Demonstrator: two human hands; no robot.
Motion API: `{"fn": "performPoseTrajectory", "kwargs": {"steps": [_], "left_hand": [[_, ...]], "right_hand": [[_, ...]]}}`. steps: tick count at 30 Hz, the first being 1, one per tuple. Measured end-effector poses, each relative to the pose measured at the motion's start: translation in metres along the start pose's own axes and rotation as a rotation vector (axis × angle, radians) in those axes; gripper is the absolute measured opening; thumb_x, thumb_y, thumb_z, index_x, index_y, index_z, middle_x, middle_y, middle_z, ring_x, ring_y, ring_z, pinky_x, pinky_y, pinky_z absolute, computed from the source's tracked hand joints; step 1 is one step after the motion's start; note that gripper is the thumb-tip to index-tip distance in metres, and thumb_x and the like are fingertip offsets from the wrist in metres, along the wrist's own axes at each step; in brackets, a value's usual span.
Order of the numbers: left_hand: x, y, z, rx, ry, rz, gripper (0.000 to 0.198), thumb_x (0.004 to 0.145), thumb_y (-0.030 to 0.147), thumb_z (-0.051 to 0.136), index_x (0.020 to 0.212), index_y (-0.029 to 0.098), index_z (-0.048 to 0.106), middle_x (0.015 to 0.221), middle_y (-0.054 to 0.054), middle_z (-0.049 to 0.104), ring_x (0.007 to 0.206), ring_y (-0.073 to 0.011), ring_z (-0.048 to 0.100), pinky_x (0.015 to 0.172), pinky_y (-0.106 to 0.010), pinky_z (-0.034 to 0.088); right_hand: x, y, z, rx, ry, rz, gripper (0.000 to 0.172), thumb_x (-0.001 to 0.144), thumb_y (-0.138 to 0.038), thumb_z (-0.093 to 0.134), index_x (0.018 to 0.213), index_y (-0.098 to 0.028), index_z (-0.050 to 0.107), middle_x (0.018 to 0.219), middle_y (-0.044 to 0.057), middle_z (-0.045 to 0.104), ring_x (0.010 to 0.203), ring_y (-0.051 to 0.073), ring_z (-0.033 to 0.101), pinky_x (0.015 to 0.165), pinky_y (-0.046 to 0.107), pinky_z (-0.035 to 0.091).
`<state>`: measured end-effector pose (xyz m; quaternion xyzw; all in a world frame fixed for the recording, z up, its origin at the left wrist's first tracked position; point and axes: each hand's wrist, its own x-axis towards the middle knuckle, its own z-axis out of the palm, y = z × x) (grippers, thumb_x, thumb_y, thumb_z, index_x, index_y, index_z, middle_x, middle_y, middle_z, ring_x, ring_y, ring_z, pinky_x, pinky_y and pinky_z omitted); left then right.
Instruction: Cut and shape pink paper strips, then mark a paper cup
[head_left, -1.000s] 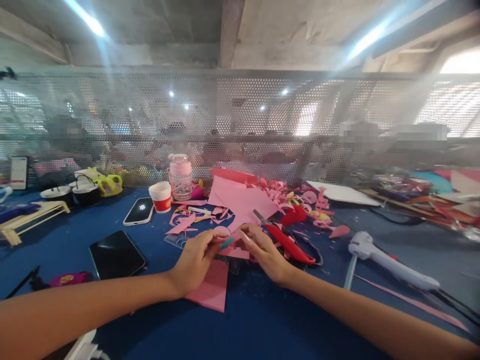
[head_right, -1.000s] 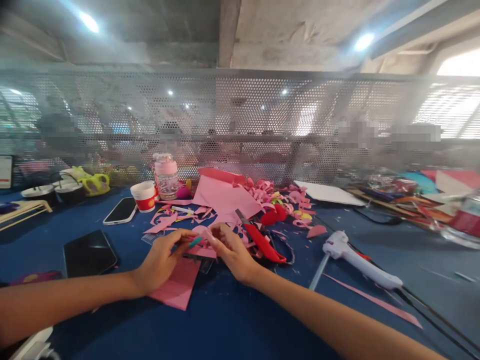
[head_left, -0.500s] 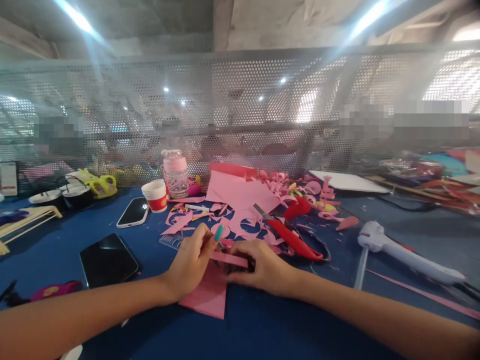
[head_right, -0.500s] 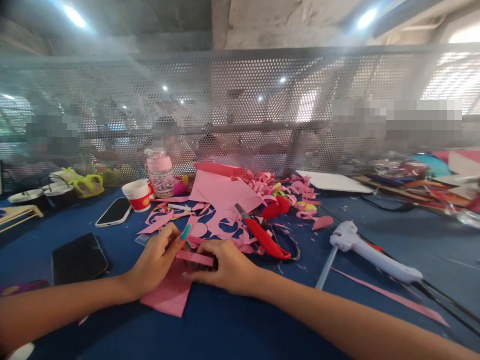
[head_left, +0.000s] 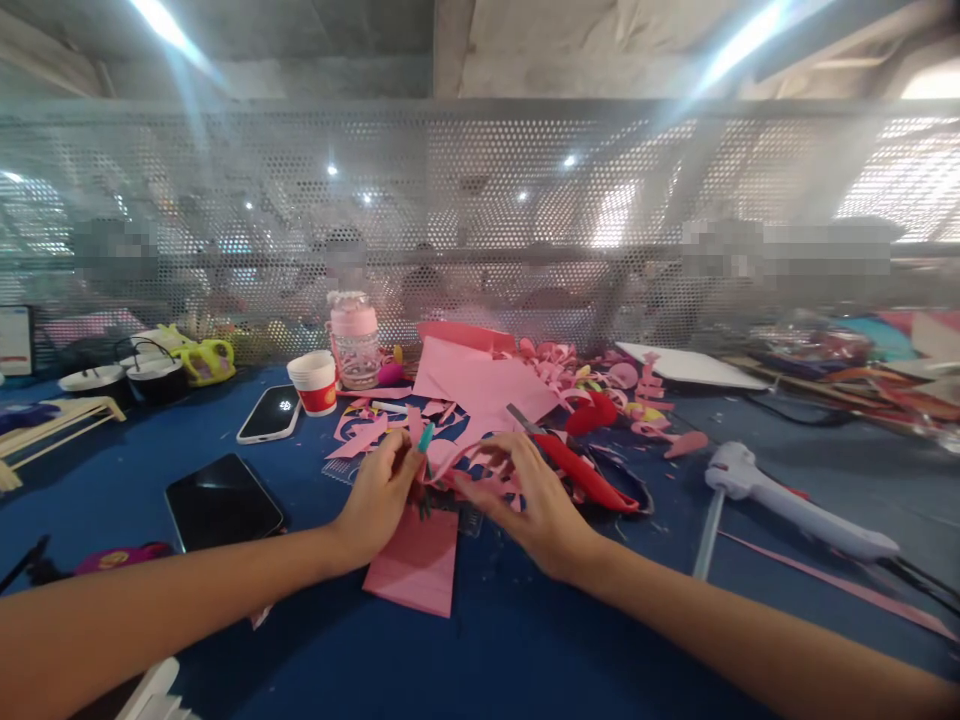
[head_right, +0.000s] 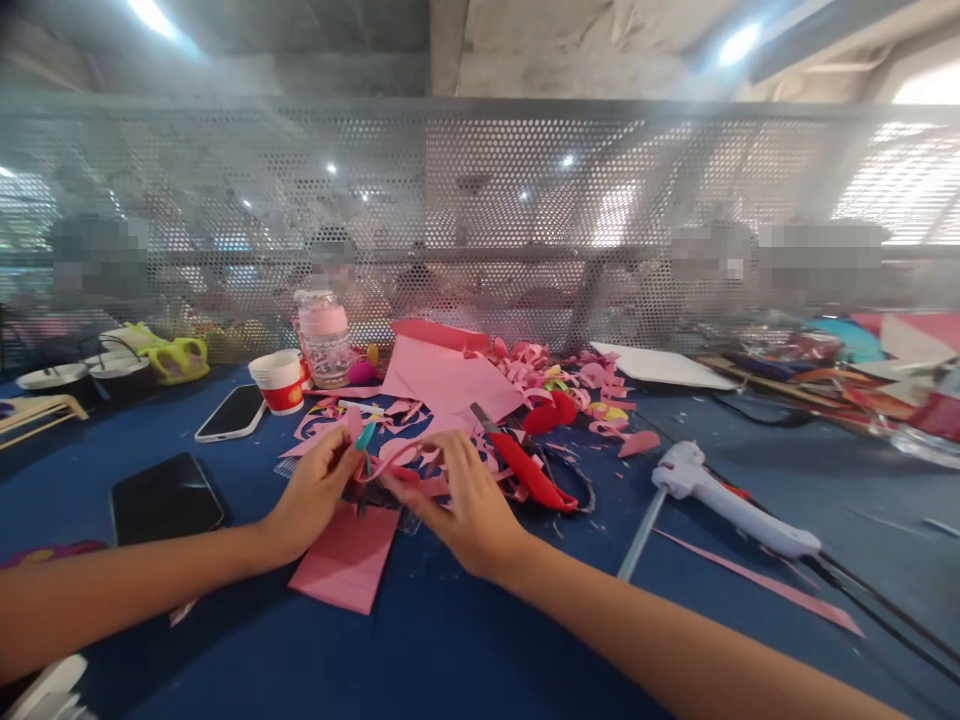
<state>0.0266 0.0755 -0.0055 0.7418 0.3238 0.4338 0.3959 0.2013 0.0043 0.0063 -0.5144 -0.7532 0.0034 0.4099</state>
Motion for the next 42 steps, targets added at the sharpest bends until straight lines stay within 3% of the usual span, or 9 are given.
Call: {"fn": "performPoseTrajectory", "kwargs": {"steps": [2,4,7,9,16,22,31,38,42], "left_hand": [[-0.002,0.002,0.0,0.024,-0.057,0.028,0.027,0.086,0.039,0.043,0.069,0.018,0.043,0.056,0.006,0.046,0.048,-0.0102,0.046,0.046,-0.021,0.035],[-0.004,0.005,-0.001,0.073,-0.103,0.081,0.026,0.086,0.037,0.045,0.069,0.018,0.045,0.058,0.005,0.048,0.052,-0.0103,0.046,0.05,-0.021,0.035],[-0.005,0.009,-0.001,0.104,-0.097,0.101,0.024,0.087,0.035,0.044,0.072,0.017,0.049,0.063,0.003,0.054,0.058,-0.012,0.051,0.056,-0.023,0.038],[-0.003,0.01,-0.001,0.055,-0.098,0.082,0.024,0.087,0.036,0.044,0.077,0.016,0.051,0.069,0.001,0.057,0.064,-0.0134,0.054,0.059,-0.024,0.041],[-0.002,0.008,0.0,-0.116,-0.084,-0.01,0.022,0.084,0.039,0.049,0.081,0.018,0.043,0.056,0.006,0.052,0.048,-0.0098,0.049,0.049,-0.021,0.039],[-0.004,0.005,-0.001,-0.045,-0.123,0.113,0.023,0.083,0.036,0.052,0.071,0.017,0.046,0.06,0.005,0.043,0.054,-0.0083,0.043,0.051,-0.02,0.038],[-0.005,0.008,-0.001,-0.194,-0.21,0.23,0.011,0.079,0.025,0.06,0.072,0.017,0.061,0.084,-0.001,0.044,0.07,-0.0101,0.051,0.057,-0.021,0.048],[-0.006,0.011,-0.001,-0.092,-0.215,0.202,0.013,0.078,0.028,0.059,0.072,0.019,0.066,0.084,-0.002,0.046,0.073,-0.0132,0.051,0.055,-0.022,0.049],[-0.001,0.007,0.0,-0.123,-0.095,0.182,0.018,0.081,0.03,0.055,0.07,0.018,0.059,0.082,-0.001,0.046,0.07,-0.0128,0.051,0.054,-0.021,0.047]], "right_hand": [[-0.002,-0.004,0.001,-0.247,0.046,-0.196,0.055,0.079,-0.046,0.053,0.118,-0.008,0.043,0.116,0.019,0.051,0.108,0.029,0.044,0.089,0.043,0.037],[-0.003,-0.005,0.003,-0.399,0.015,-0.31,0.054,0.08,-0.044,0.052,0.12,-0.008,0.044,0.117,0.018,0.052,0.108,0.03,0.043,0.09,0.046,0.035],[-0.003,-0.003,0.004,-0.436,-0.07,-0.427,0.026,0.089,-0.031,0.041,0.095,-0.013,0.059,0.085,0.01,0.064,0.082,0.023,0.054,0.076,0.038,0.041],[-0.003,-0.001,0.003,-0.396,-0.072,-0.451,0.031,0.092,-0.024,0.034,0.081,-0.014,0.06,0.07,0.007,0.062,0.069,0.018,0.053,0.068,0.033,0.041],[-0.001,-0.006,-0.004,-0.235,-0.143,-0.348,0.042,0.092,-0.04,0.026,0.082,-0.013,0.056,0.077,0.01,0.059,0.073,0.02,0.05,0.066,0.034,0.041],[0.001,-0.004,0.001,-0.202,-0.196,-0.297,0.041,0.087,-0.048,0.034,0.079,-0.014,0.055,0.079,0.01,0.056,0.074,0.02,0.049,0.067,0.036,0.044],[-0.003,-0.012,0.005,0.088,-0.182,-0.135,0.012,0.082,-0.025,0.053,0.089,-0.015,0.057,0.09,0.009,0.058,0.086,0.019,0.052,0.075,0.034,0.045],[-0.004,-0.012,0.004,0.207,-0.226,0.003,0.023,0.086,-0.029,0.047,0.076,-0.015,0.064,0.072,0.005,0.063,0.066,0.015,0.057,0.061,0.027,0.046],[-0.002,-0.008,0.004,0.363,-0.18,0.181,0.035,0.086,-0.037,0.045,0.063,-0.016,0.061,0.06,0.003,0.06,0.06,0.017,0.057,0.058,0.029,0.046]]}}
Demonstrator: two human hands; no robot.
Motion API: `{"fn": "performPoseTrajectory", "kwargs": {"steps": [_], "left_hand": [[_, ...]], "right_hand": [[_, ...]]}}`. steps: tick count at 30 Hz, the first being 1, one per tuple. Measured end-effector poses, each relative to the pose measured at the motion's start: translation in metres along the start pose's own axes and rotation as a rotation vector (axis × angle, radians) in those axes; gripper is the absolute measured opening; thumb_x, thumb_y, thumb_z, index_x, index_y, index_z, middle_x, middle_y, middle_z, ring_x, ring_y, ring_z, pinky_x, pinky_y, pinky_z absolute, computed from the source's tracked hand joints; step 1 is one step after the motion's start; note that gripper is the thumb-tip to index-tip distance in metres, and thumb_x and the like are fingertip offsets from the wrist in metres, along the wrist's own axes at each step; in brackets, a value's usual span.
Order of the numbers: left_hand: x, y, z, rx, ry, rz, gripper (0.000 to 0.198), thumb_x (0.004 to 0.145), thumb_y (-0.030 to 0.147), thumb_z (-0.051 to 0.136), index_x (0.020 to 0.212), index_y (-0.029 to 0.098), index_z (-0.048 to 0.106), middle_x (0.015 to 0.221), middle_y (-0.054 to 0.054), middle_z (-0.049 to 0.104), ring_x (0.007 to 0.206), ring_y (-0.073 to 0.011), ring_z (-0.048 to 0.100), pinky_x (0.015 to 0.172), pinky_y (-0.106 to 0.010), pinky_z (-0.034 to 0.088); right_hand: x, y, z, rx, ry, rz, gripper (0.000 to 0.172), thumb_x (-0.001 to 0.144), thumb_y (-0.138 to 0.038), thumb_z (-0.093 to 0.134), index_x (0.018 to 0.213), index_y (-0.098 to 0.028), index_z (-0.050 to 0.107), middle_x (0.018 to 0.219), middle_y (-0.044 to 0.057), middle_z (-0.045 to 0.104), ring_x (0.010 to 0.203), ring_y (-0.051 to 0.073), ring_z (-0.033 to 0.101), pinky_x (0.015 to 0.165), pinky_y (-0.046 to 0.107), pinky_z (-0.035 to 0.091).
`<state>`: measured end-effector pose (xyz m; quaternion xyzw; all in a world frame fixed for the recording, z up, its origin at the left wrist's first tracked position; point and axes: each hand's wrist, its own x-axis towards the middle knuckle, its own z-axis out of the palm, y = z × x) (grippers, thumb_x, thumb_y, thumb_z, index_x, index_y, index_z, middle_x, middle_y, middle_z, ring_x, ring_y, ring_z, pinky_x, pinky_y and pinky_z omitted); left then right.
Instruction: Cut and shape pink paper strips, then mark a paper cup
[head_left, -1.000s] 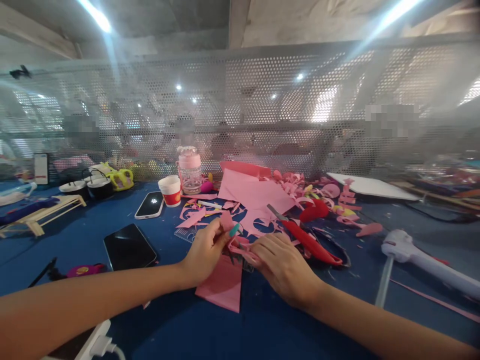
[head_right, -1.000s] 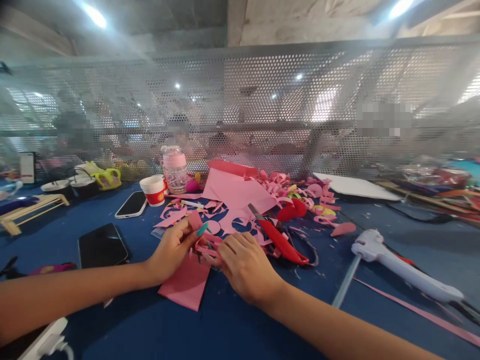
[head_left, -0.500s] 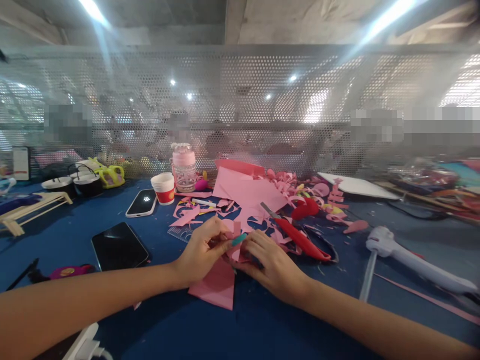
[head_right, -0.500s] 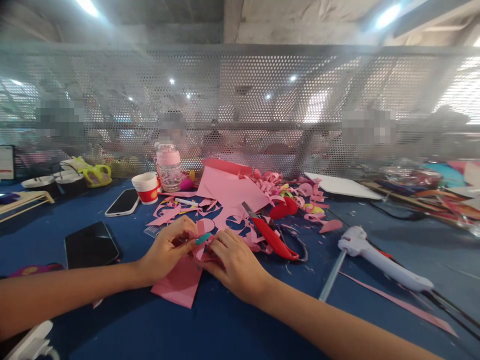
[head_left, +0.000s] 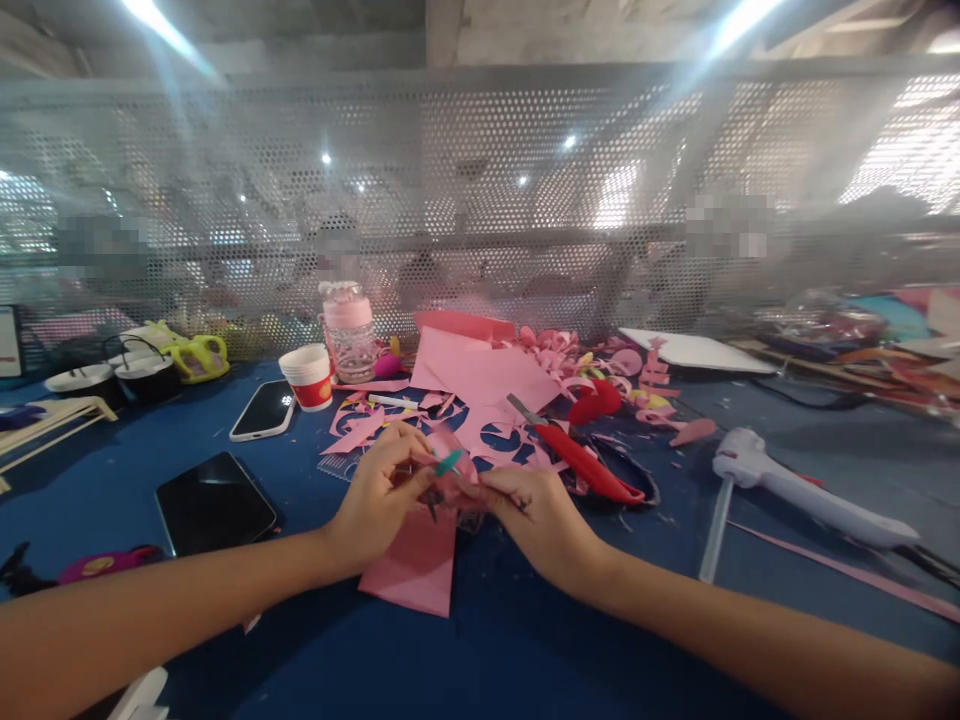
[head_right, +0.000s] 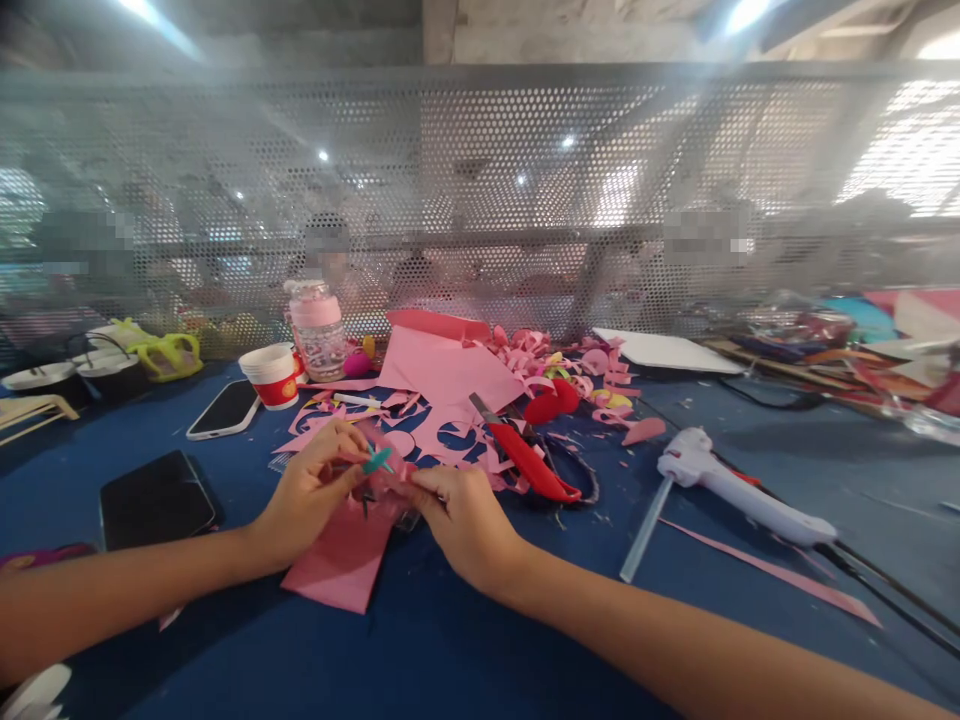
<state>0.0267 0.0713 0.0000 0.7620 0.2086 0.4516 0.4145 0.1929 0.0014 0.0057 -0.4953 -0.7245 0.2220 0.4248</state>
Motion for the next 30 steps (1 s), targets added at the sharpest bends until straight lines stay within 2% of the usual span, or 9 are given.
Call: {"fn": "performPoseTrajectory", "kwargs": {"steps": [4,7,8,12,14,17,20,24,30], "left_hand": [[0.001,-0.004,0.001,-0.011,0.125,0.018,0.013,0.085,0.028,0.05,0.075,0.019,0.05,0.082,0.001,0.046,0.066,-0.011,0.051,0.057,-0.023,0.046],[-0.004,0.001,0.001,0.045,0.101,0.157,0.011,0.086,0.023,0.048,0.076,0.02,0.051,0.093,-0.003,0.051,0.089,-0.016,0.054,0.077,-0.03,0.046],[-0.007,0.004,0.0,0.062,0.031,0.2,0.011,0.087,0.022,0.046,0.077,0.021,0.052,0.098,-0.005,0.053,0.097,-0.0178,0.053,0.084,-0.034,0.043],[-0.017,0.014,-0.003,0.037,-0.504,0.334,0.016,0.089,0.024,0.04,0.087,0.023,0.055,0.09,-0.008,0.068,0.099,-0.023,0.058,0.091,-0.046,0.039],[-0.02,0.015,-0.003,0.049,-0.592,0.316,0.018,0.09,0.024,0.037,0.091,0.022,0.055,0.09,-0.009,0.069,0.099,-0.0229,0.06,0.093,-0.048,0.038],[-0.02,0.014,0.0,-0.065,-0.448,0.192,0.019,0.091,0.026,0.036,0.091,0.021,0.054,0.084,-0.009,0.07,0.093,-0.0212,0.064,0.087,-0.043,0.044],[-0.016,0.011,0.004,-0.249,-0.284,0.014,0.013,0.089,0.031,0.043,0.081,0.022,0.048,0.066,-0.003,0.067,0.076,-0.0191,0.067,0.07,-0.034,0.052],[-0.006,0.008,0.007,-0.354,-0.152,-0.144,0.019,0.084,0.036,0.051,0.077,0.021,0.043,0.05,0.006,0.057,0.051,-0.0141,0.063,0.053,-0.027,0.051],[-0.001,0.006,0.007,-0.366,-0.099,-0.181,0.026,0.082,0.041,0.052,0.075,0.02,0.039,0.044,0.011,0.047,0.041,-0.0098,0.056,0.05,-0.025,0.049]], "right_hand": [[0.007,0.01,-0.001,0.442,0.198,0.189,0.036,0.08,-0.05,0.048,0.067,-0.018,0.058,0.061,0.002,0.061,0.055,0.016,0.057,0.055,0.03,0.046],[0.013,0.022,-0.002,0.655,0.355,0.318,0.033,0.074,-0.051,0.054,0.071,-0.018,0.054,0.058,0.0,0.059,0.048,0.013,0.055,0.05,0.027,0.044],[0.014,0.026,-0.003,0.675,0.399,0.334,0.032,0.074,-0.05,0.055,0.071,-0.018,0.052,0.057,-0.001,0.057,0.048,0.013,0.053,0.049,0.026,0.043],[0.016,0.032,-0.005,0.682,0.467,0.303,0.03,0.074,-0.047,0.056,0.065,-0.019,0.047,0.054,-0.004,0.048,0.048,0.01,0.045,0.05,0.023,0.038],[0.015,0.029,-0.006,0.692,0.446,0.282,0.034,0.075,-0.047,0.054,0.058,-0.02,0.042,0.049,-0.006,0.039,0.046,0.008,0.039,0.05,0.023,0.037],[0.013,0.022,-0.007,0.715,0.363,0.26,0.038,0.079,-0.049,0.047,0.055,-0.021,0.036,0.05,-0.006,0.034,0.045,0.009,0.035,0.05,0.025,0.037],[0.012,0.018,-0.006,0.707,0.28,0.266,0.035,0.079,-0.05,0.045,0.061,-0.02,0.044,0.055,-0.004,0.043,0.048,0.01,0.039,0.049,0.025,0.036],[0.012,0.019,-0.005,0.665,0.216,0.296,0.033,0.077,-0.048,0.052,0.063,-0.018,0.05,0.055,-0.002,0.051,0.048,0.01,0.041,0.045,0.022,0.032],[0.013,0.018,-0.009,0.667,0.233,0.332,0.032,0.074,-0.047,0.057,0.066,-0.016,0.053,0.059,-0.002,0.055,0.044,0.006,0.035,0.041,0.019,0.029]]}}
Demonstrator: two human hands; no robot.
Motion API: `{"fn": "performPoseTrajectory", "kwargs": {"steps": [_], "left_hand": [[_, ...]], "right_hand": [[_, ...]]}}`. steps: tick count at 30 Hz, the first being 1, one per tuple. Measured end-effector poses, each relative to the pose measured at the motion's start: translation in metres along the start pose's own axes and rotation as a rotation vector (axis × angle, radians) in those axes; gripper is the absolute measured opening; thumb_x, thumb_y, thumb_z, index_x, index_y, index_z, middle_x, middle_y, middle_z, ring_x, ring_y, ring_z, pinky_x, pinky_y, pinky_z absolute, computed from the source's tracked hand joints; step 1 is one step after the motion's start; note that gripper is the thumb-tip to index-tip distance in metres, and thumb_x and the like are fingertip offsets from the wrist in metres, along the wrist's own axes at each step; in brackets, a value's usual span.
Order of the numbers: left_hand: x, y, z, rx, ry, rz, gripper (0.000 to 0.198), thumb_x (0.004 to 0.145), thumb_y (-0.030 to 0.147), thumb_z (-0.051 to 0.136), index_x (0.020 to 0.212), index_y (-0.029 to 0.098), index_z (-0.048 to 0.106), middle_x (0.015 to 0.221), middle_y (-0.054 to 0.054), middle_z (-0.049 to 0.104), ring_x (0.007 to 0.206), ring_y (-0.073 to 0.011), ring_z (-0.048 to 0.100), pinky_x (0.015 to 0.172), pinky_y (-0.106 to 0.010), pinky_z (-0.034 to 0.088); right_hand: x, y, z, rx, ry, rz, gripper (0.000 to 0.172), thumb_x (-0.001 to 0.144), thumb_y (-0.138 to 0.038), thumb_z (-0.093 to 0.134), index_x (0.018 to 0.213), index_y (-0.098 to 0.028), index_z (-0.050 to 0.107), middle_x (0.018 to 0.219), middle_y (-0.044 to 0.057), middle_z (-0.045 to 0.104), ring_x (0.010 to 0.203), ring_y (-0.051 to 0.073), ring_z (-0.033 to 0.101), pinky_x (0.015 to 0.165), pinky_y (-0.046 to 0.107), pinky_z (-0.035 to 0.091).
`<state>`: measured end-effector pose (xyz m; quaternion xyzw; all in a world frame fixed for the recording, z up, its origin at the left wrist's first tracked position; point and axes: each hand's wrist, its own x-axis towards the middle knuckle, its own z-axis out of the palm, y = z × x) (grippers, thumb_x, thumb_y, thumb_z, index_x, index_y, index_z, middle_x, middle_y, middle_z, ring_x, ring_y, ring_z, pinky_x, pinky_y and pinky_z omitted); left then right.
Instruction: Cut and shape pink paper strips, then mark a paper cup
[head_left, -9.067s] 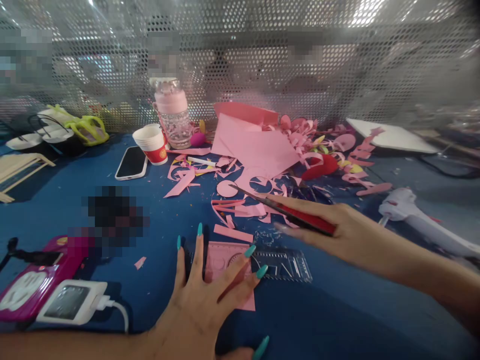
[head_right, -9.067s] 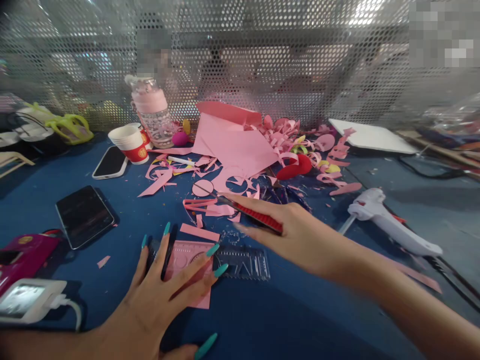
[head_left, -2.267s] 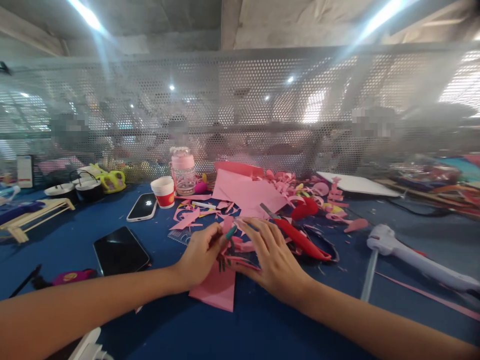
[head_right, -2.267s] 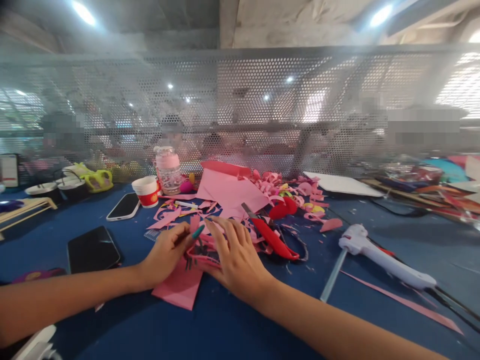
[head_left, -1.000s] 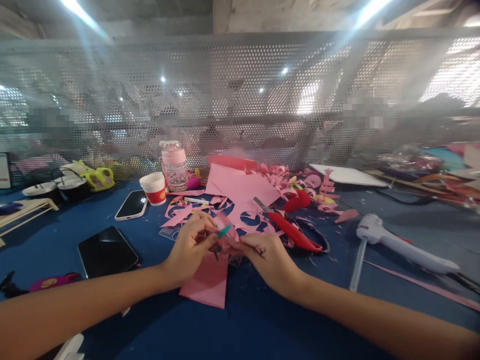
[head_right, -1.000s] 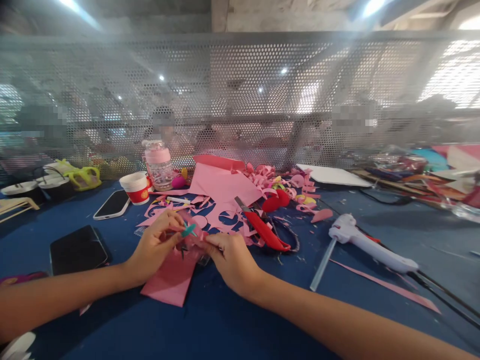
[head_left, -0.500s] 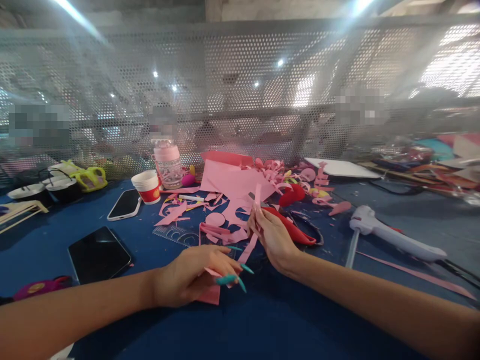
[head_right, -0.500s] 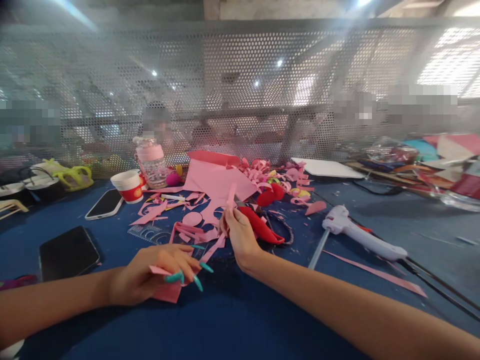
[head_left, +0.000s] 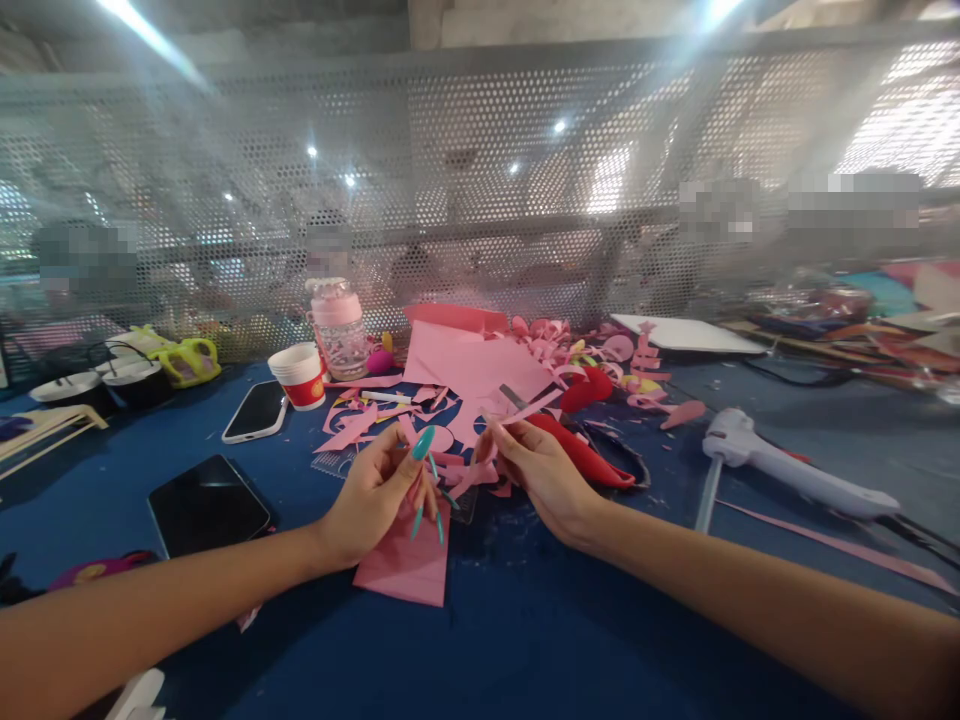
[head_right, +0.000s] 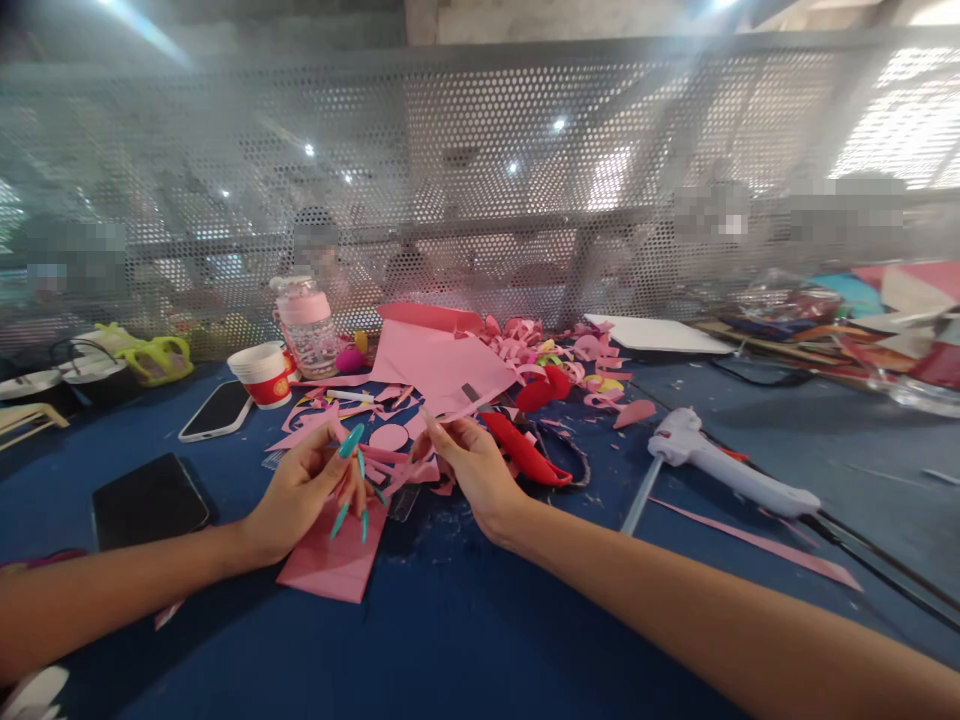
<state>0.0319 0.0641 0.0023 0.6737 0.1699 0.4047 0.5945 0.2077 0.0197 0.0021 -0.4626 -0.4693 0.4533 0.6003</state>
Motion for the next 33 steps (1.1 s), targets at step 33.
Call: {"fn": "performPoseTrajectory", "kwargs": {"steps": [33], "left_hand": [[0.0042,-0.0015,-0.0045,-0.053,0.151,-0.024,0.019,0.086,0.034,0.049,0.078,0.018,0.043,0.053,0.006,0.057,0.047,-0.0096,0.058,0.051,-0.021,0.047]], "right_hand": [[-0.0017,-0.0037,0.0048,0.194,-0.215,0.137,0.026,0.071,-0.033,0.067,0.077,-0.016,0.049,0.066,0.001,0.066,0.057,0.012,0.066,0.055,0.02,0.055]]}}
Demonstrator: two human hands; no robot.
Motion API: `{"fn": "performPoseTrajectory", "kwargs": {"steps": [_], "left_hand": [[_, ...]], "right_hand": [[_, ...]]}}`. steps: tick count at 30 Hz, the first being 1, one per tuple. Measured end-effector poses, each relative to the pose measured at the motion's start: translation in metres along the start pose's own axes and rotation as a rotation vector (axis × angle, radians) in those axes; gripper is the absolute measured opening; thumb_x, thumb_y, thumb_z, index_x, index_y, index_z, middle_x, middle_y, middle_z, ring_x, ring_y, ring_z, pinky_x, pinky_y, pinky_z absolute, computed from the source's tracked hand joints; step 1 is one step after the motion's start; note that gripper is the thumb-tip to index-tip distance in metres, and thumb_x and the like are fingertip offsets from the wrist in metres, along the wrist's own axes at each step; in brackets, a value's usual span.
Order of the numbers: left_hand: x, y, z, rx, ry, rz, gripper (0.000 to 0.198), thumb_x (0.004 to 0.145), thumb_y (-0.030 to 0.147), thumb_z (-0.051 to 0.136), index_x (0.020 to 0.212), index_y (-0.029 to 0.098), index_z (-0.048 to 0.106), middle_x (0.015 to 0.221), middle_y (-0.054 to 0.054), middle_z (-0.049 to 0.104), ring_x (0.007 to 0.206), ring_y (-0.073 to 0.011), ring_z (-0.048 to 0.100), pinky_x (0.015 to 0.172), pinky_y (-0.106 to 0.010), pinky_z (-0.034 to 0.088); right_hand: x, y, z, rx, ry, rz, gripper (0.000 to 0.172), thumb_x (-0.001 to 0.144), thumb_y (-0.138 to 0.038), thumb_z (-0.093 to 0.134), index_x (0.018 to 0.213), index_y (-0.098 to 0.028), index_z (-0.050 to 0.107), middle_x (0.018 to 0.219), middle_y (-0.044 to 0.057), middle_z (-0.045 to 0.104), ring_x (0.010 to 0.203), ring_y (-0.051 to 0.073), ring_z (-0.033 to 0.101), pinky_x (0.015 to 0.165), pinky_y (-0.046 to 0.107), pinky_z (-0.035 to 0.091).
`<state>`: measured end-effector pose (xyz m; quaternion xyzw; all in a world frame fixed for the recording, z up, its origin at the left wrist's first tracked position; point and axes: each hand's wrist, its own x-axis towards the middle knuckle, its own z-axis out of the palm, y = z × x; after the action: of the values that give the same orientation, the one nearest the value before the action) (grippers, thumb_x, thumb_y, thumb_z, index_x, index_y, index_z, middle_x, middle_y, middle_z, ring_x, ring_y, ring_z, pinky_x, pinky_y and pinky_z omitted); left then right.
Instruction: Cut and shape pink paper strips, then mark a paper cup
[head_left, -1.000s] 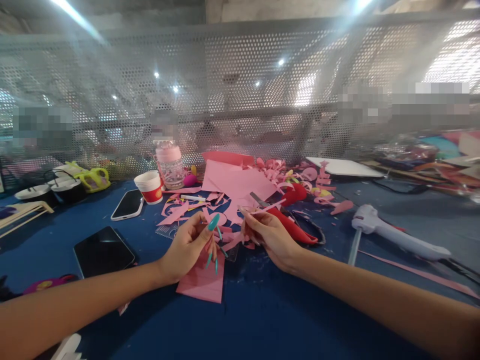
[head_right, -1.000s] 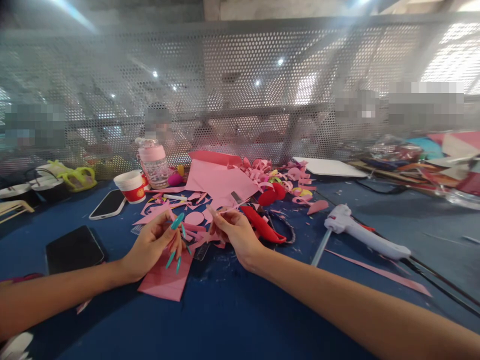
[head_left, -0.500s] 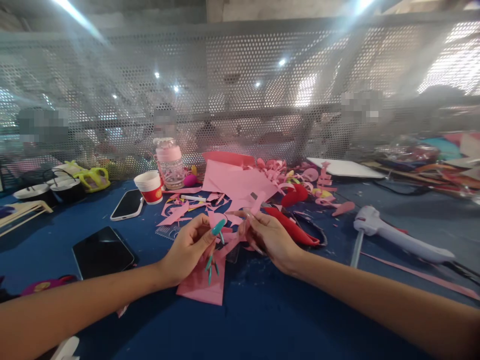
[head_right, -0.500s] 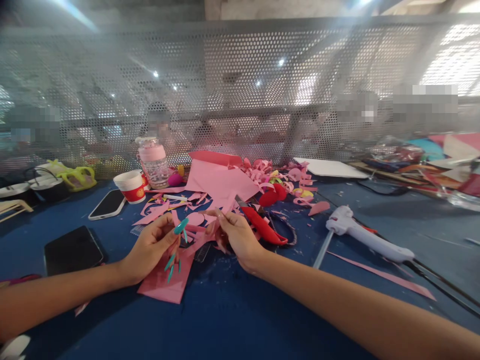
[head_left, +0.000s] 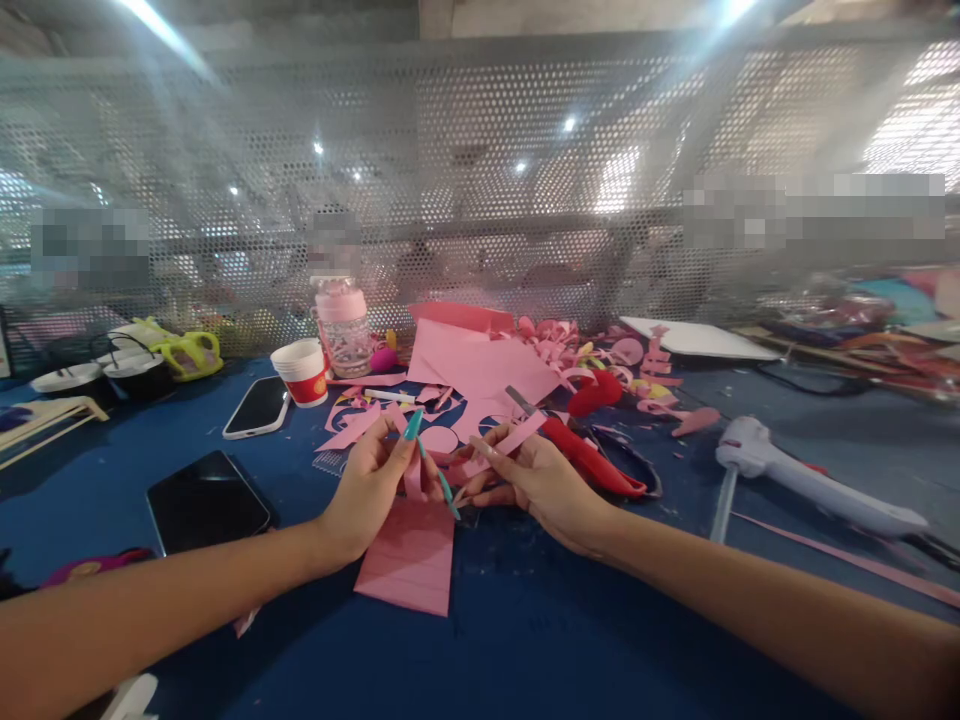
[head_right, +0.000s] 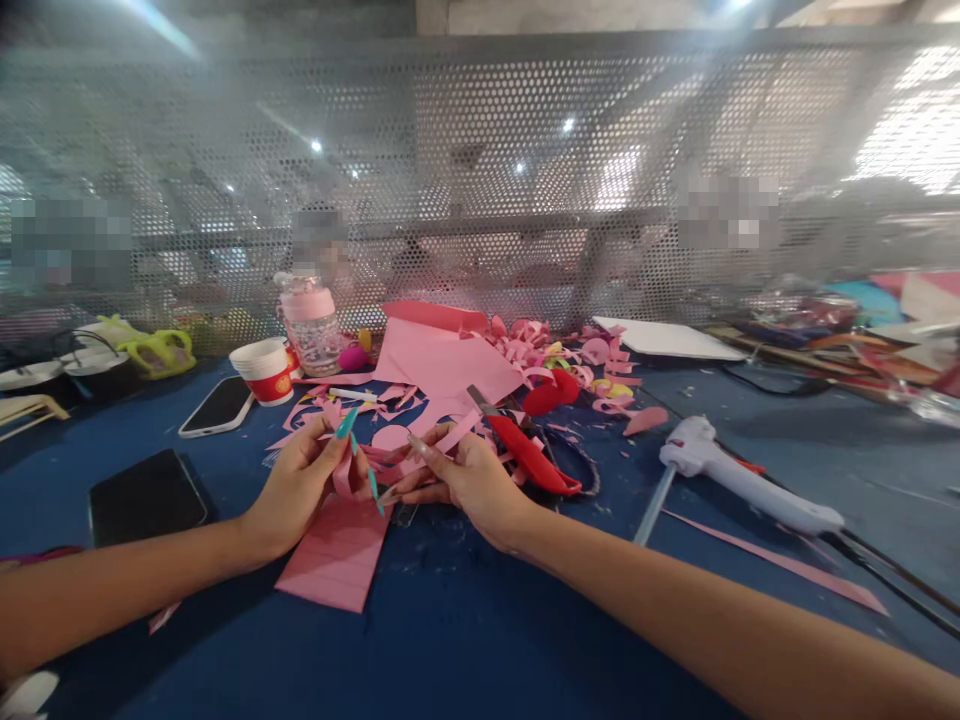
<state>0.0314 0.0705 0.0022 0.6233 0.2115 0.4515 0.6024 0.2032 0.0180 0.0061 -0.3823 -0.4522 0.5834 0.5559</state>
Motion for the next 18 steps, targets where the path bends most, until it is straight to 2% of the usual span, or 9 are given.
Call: {"fn": "performPoseTrajectory", "kwargs": {"steps": [4,8,11,15,18], "left_hand": [[-0.0019,0.0012,0.0006,0.011,-0.027,0.009,0.017,0.087,0.033,0.048,0.08,0.019,0.043,0.055,0.006,0.059,0.046,-0.0096,0.059,0.05,-0.021,0.047],[-0.0002,-0.0026,-0.0012,-0.001,-0.038,-0.001,0.018,0.086,0.033,0.048,0.078,0.019,0.041,0.048,0.008,0.055,0.041,-0.0096,0.057,0.046,-0.02,0.047],[0.0012,-0.0055,-0.0025,-0.054,-0.06,-0.024,0.019,0.085,0.032,0.051,0.077,0.019,0.039,0.046,0.009,0.053,0.037,-0.0094,0.056,0.044,-0.021,0.048],[0.0018,-0.007,-0.0029,-0.12,-0.087,-0.086,0.02,0.084,0.032,0.052,0.079,0.02,0.038,0.057,0.006,0.062,0.037,-0.0116,0.058,0.04,-0.023,0.05],[0.0032,-0.0081,-0.0027,-0.162,-0.124,-0.128,0.02,0.083,0.034,0.053,0.082,0.02,0.039,0.056,0.004,0.064,0.038,-0.0124,0.059,0.039,-0.023,0.05]], "right_hand": [[0.0012,0.0024,-0.0023,-0.076,0.066,-0.007,0.025,0.075,-0.033,0.063,0.077,-0.017,0.044,0.049,-0.001,0.064,0.041,0.013,0.062,0.04,0.018,0.051],[0.0011,0.0032,-0.0029,-0.113,0.093,-0.01,0.025,0.076,-0.035,0.062,0.077,-0.015,0.049,0.042,0.0,0.061,0.035,0.013,0.059,0.035,0.018,0.05],[0.0003,0.0014,-0.0017,-0.08,0.124,-0.027,0.028,0.073,-0.038,0.064,0.074,-0.014,0.049,0.051,0.001,0.064,0.037,0.011,0.059,0.035,0.018,0.05],[-0.0001,-0.0009,-0.0013,-0.026,0.099,-0.017,0.033,0.072,-0.042,0.064,0.071,-0.016,0.044,0.07,0.004,0.069,0.037,0.01,0.059,0.032,0.017,0.048],[0.0005,-0.0006,-0.0024,-0.008,0.072,-0.004,0.035,0.071,-0.044,0.064,0.07,-0.017,0.042,0.065,0.002,0.067,0.034,0.01,0.058,0.03,0.017,0.046]]}}
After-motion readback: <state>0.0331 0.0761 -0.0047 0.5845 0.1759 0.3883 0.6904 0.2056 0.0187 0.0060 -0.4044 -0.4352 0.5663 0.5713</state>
